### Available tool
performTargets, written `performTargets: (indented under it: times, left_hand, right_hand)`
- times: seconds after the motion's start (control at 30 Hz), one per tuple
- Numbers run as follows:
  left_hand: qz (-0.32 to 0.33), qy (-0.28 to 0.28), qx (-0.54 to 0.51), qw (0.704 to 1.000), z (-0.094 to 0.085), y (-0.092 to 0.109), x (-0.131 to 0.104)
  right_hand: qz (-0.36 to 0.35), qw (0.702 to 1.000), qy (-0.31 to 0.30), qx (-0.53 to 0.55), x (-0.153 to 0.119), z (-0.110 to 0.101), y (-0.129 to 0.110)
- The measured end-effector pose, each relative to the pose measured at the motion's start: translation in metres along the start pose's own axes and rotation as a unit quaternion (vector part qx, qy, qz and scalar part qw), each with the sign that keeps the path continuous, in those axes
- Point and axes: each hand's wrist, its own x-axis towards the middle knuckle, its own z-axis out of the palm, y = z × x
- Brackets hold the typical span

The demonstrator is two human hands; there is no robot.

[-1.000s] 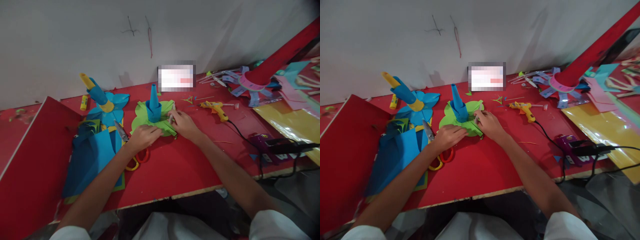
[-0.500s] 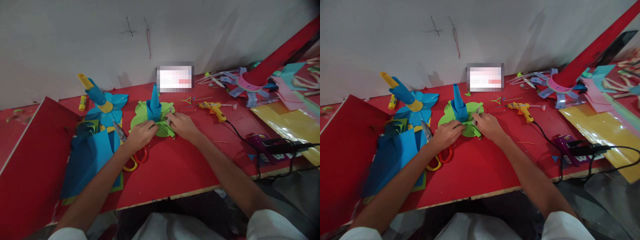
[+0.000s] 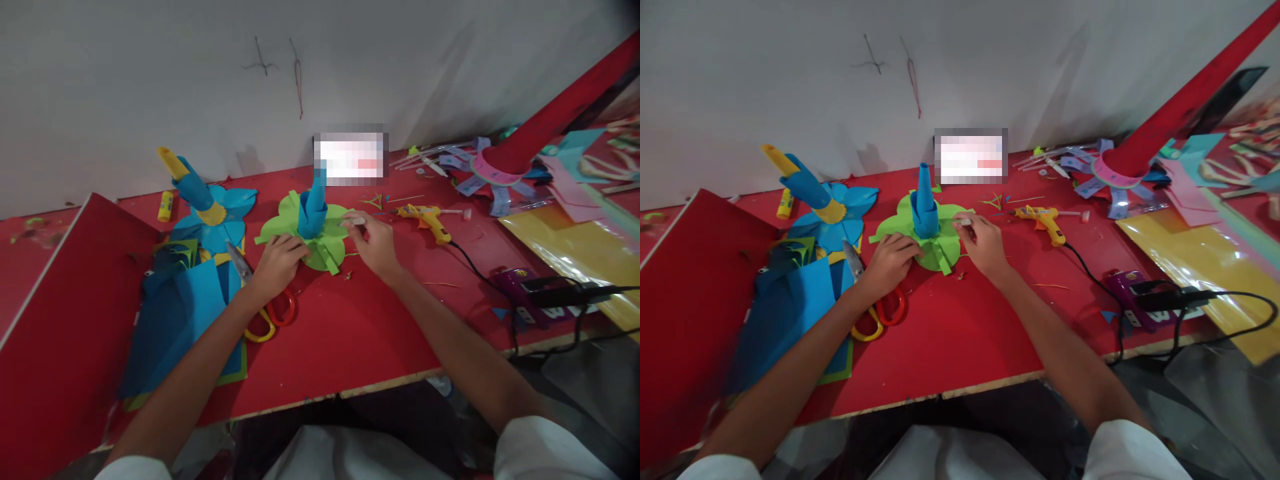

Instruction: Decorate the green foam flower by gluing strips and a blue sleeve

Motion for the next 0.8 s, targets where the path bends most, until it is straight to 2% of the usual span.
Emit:
performTargets:
  times: [0.1, 0.2, 0.27, 0.4, 0.5, 0.67, 0.8]
  left_hand:
    - [-0.047, 0.036, -0.002, 0.998, -0.001, -0.001, 0.000]
    - [-0.055, 0.039, -0.004, 0.998, -0.004, 0.002, 0.001]
    - [-0.042, 0.018, 0.008, 0.999, -0.006, 0.005, 0.002]
    - [-0.006, -0.054, 0.060, 0.997, -0.008, 0.011, 0.003]
    - [0.001, -0.075, 0.080, 0.994, -0.007, 0.012, 0.004]
    - [0.006, -0.066, 0.076, 0.995, -0.005, 0.010, 0.003]
    - [0.012, -0.062, 0.080, 0.995, -0.003, 0.009, 0.002]
  right_hand:
    - [0.001, 0.996, 0.020, 0.087, 0.002, 0.001, -0.002]
    - [0.006, 0.989, 0.031, 0.142, 0.002, 0.008, 0.000]
    - [0.019, 0.986, 0.026, 0.165, 0.002, 0.015, 0.003]
    - [0.039, 0.977, -0.022, 0.210, 0.001, 0.029, 0.006]
    - [0.043, 0.980, -0.057, 0.187, 0.002, 0.035, 0.004]
    - [0.027, 0.990, -0.084, 0.109, 0.004, 0.033, 0.002]
    - [0.017, 0.991, -0.103, 0.086, 0.005, 0.033, 0.002]
